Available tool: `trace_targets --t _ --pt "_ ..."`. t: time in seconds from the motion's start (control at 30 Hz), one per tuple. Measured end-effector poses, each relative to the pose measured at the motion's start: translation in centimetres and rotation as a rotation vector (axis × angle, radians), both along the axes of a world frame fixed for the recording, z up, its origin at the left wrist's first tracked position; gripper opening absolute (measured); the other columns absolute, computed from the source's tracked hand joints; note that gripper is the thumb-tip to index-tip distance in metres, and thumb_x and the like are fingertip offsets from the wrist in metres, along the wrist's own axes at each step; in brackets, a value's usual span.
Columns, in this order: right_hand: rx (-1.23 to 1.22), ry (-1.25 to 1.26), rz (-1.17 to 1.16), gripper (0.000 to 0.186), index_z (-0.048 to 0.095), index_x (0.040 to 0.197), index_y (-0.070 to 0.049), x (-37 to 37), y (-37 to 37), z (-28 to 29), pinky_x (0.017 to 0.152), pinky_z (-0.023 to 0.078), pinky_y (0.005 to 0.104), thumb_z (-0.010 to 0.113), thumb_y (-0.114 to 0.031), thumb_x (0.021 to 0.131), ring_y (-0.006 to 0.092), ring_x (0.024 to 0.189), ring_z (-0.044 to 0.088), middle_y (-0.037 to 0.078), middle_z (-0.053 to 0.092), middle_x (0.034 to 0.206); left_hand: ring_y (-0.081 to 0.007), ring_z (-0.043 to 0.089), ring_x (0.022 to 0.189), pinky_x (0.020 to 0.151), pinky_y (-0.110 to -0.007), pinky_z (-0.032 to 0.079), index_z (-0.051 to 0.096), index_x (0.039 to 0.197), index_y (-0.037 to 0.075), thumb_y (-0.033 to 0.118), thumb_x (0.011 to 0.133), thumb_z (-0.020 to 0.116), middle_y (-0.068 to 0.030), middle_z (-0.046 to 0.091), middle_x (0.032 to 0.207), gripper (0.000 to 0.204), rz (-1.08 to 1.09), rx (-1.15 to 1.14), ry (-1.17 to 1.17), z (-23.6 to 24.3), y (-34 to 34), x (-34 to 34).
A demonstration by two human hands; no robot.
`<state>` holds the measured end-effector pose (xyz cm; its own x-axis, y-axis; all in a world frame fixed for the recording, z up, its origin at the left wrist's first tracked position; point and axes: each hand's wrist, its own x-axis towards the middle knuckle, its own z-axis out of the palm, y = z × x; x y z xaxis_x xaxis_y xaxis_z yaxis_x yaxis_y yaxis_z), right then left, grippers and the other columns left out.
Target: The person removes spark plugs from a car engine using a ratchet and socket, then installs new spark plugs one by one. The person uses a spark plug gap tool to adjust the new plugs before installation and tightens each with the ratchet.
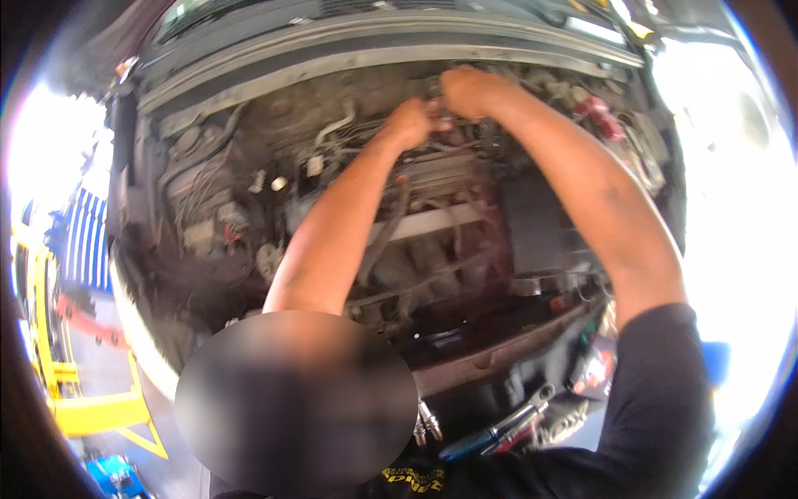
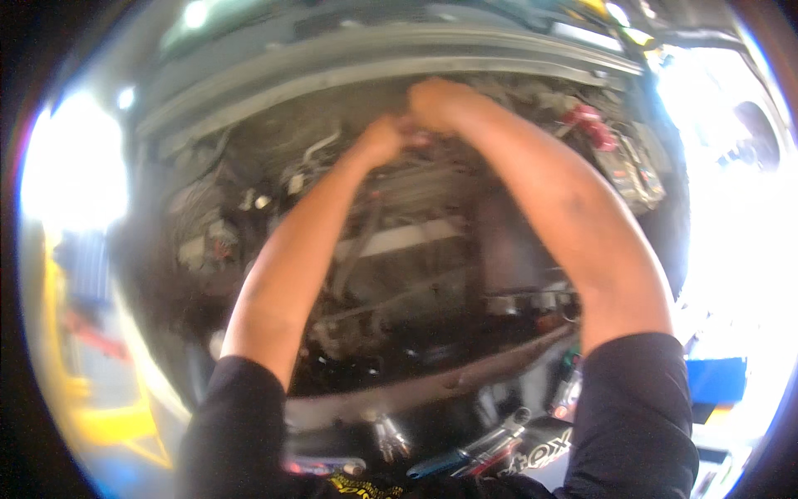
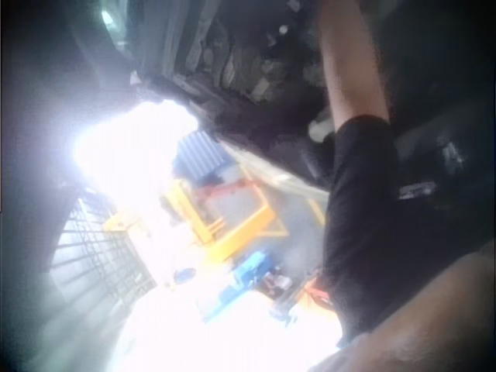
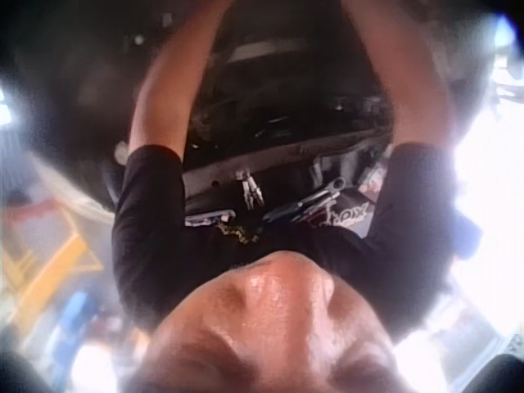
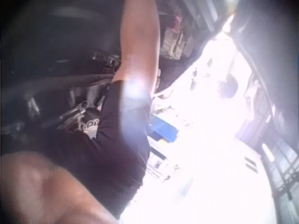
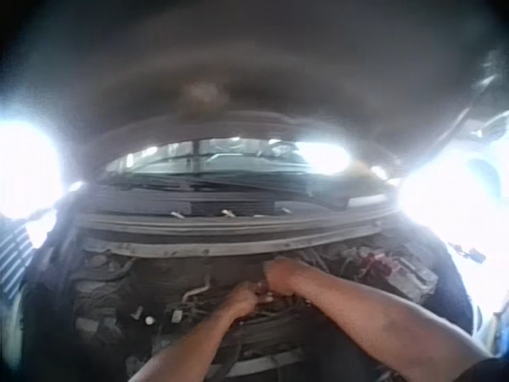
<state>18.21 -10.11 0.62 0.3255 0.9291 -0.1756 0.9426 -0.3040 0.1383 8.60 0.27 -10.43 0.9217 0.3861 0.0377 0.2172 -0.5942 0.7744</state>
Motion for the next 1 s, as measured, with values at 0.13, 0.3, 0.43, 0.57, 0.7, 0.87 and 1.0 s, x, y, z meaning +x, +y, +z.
trace_targets --t 0.13,0.3,0.43,0.57,0.7,0.87,1.0 --pt "-0.06 -0.048 0.111 0.026 0.067 0.108 -0.002 -0.7 1.0 0.1 0.092 0.051 0.0449 0.068 -0.011 0.084 0.0377 0.11 0.063 0.02 0.068 0.112 -0.0261 0.068 0.098 0.088 -0.04 0.047 0.076 0.105 0.016 0.033 0.081 0.078 -0.0107 0.074 0.102 0.03 0.125 -0.085 -0.016 0.0 -0.3 -0.7" --pt "0.052 0.078 0.228 0.015 0.065 0.099 -0.006 -0.3 -0.1 0.2 0.089 0.051 0.0442 0.065 -0.01 0.085 0.0332 0.11 0.062 0.013 0.068 0.111 -0.0257 0.067 0.104 0.09 -0.041 0.046 0.074 0.104 0.012 0.038 0.077 0.081 -0.0082 0.074 0.105 0.038 0.182 -0.048 -0.095 -1.2 0.1 -0.2" --pt "0.078 0.039 0.365 0.014 0.063 0.098 -0.007 1.8 -0.4 -1.4 0.089 0.05 0.0438 0.065 -0.01 0.084 0.0311 0.108 0.062 0.01 0.068 0.104 -0.0264 0.067 0.106 0.09 -0.044 0.045 0.074 0.101 0.012 0.042 0.077 0.08 -0.0099 0.074 0.104 0.039 0.307 0.055 0.077 0.9 -2.8 0.1" --pt "0.111 0.036 0.399 0.023 0.063 0.102 -0.009 1.2 -0.5 -1.0 0.088 0.05 0.043 0.067 -0.009 0.08 0.0302 0.108 0.062 0.009 0.068 0.103 -0.0305 0.068 0.101 0.087 -0.045 0.046 0.074 0.097 0.009 0.045 0.076 0.08 -0.0123 0.074 0.101 0.042 0.295 0.116 -0.078 0.2 -2.1 -0.4" --pt "0.276 0.41 0.066 0.039 0.064 0.115 -0.008 0.2 -2.2 -1.2 0.075 0.053 0.0458 0.068 -0.006 0.076 0.0338 0.097 0.067 0.023 0.068 0.106 -0.0317 0.069 0.096 0.083 -0.041 0.05 0.07 0.111 0.007 0.035 0.084 0.074 -0.016 0.072 0.108 0.039 0.009 0.024 -0.258 -0.1 0.9 -1.2" --pt "0.218 0.451 -0.286 0.035 0.066 0.124 -0.008 -3.2 -1.4 -1.6 0.095 0.049 0.0442 0.054 -0.016 0.092 0.0347 0.114 0.062 0.018 0.065 0.124 -0.0317 0.068 0.099 0.085 -0.042 0.051 0.067 0.118 0.007 0.024 0.089 0.068 -0.0184 0.07 0.11 0.033 -0.082 0.105 -0.269 3.5 2.2 -0.6" --pt "0.917 0.784 -0.675 0.042 0.061 0.117 0.006 -4.8 0.5 -8.0 0.09 0.05 0.0473 0.052 -0.028 0.093 0.0446 0.109 0.062 0.031 0.064 0.116 -0.0338 0.066 0.103 0.09 -0.043 0.05 0.071 0.113 0.008 0.022 0.09 0.066 -0.0176 0.07 0.111 0.028 -0.079 0.404 -0.081 6.6 0.3 0.1"
